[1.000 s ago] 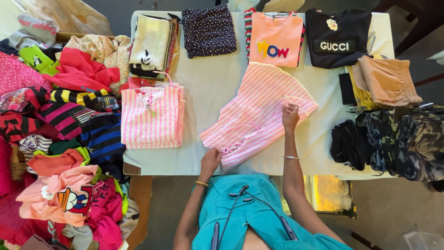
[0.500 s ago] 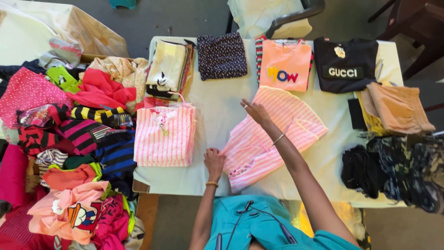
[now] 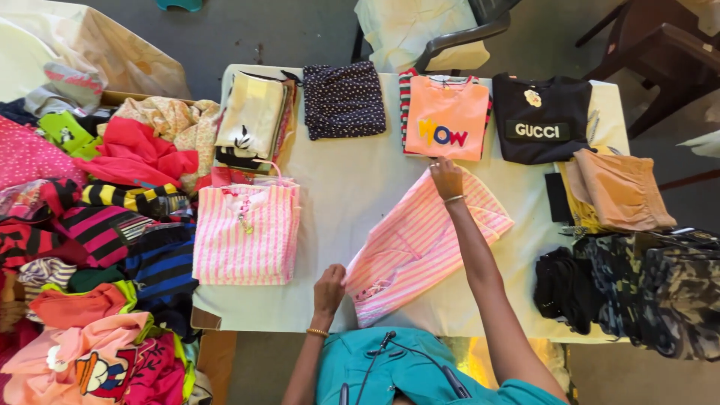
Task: Folding various articles of clothing on a white table.
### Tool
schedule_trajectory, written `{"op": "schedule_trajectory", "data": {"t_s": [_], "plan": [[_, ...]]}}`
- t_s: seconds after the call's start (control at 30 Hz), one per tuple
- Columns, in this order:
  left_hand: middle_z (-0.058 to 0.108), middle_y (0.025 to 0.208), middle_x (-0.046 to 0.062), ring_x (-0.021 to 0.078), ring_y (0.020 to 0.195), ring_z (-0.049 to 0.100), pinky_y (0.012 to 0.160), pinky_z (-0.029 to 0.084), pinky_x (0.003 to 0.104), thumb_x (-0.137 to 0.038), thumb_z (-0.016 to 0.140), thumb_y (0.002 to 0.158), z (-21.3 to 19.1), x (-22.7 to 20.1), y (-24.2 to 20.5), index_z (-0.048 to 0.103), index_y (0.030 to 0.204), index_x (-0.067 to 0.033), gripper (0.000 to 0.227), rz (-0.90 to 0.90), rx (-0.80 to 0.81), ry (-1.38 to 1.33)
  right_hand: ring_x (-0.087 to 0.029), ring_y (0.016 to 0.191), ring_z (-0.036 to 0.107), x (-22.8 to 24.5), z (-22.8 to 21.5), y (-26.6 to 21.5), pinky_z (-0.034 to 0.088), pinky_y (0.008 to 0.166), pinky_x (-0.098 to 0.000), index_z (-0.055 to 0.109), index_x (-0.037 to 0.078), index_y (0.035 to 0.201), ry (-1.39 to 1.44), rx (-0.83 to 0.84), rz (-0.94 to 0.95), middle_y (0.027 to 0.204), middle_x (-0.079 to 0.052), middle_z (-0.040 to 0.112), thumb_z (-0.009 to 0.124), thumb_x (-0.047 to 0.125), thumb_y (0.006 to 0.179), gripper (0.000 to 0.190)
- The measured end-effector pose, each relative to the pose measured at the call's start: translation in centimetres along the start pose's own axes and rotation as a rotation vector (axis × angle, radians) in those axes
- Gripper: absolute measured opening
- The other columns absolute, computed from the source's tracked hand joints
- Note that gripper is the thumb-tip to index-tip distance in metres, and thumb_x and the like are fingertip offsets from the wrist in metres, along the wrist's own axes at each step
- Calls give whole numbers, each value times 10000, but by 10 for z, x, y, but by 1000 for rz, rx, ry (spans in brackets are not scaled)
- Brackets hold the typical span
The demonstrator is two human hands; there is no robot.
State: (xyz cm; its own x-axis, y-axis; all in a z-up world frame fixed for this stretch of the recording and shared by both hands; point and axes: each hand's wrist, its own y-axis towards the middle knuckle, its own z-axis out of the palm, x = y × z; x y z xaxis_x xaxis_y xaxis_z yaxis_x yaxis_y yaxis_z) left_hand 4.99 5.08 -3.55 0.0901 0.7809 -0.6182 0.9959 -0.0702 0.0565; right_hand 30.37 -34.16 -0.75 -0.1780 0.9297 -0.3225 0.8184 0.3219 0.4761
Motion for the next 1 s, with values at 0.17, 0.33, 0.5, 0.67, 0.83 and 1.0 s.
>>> {"op": "schedule_trajectory", "data": {"t_s": [0.17,0.33,0.5,0.67,0.83,1.0], "plan": [[674,1071,97,302,954,655,765,530,441,-42,661,749,4,-6,-19,629,1036,-88,293,408,86,-5,-232,927,672,-24,51,-73,554,684,-400,699,162,1065,117,190,176,1038,-32,655,606,153,946,151],[670,1157,57,284,1035,628,828,507,457,-120,694,794,9,-8,-23,663,997,-86,208,376,329,-96,-313,984,672,-15,19,-92,573,728,-440,710,208,1291,273,233,299,1274,-106,673,594,87,937,391],[618,1220,180,384,1097,577,913,492,469,-242,734,930,25,-14,-26,729,849,-18,238,2,42,-244,-401,1107,641,-7,18,-94,552,868,-507,687,163,1306,374,181,480,1363,-216,615,617,58,874,449],[542,1292,215,402,1162,535,966,480,476,-232,769,837,15,-30,-27,636,1094,-6,367,-112,43,-176,-372,1225,623,-6,16,-103,512,1020,-502,647,66,1233,386,6,487,1318,-176,636,705,127,875,368],[523,1370,211,395,1258,513,994,446,523,-214,760,847,-13,-68,-32,527,1286,-59,520,245,-104,-114,-417,1266,541,-20,-20,-169,440,1095,-510,552,-66,1311,417,-238,921,1349,-252,586,740,206,877,546],[501,1318,239,430,1188,481,941,441,545,-300,768,849,29,-25,-37,467,1298,10,623,-28,-87,-60,-427,1353,484,30,-70,-238,358,1169,-506,474,-88,1419,485,-95,692,1428,-273,525,777,319,924,708]]}}
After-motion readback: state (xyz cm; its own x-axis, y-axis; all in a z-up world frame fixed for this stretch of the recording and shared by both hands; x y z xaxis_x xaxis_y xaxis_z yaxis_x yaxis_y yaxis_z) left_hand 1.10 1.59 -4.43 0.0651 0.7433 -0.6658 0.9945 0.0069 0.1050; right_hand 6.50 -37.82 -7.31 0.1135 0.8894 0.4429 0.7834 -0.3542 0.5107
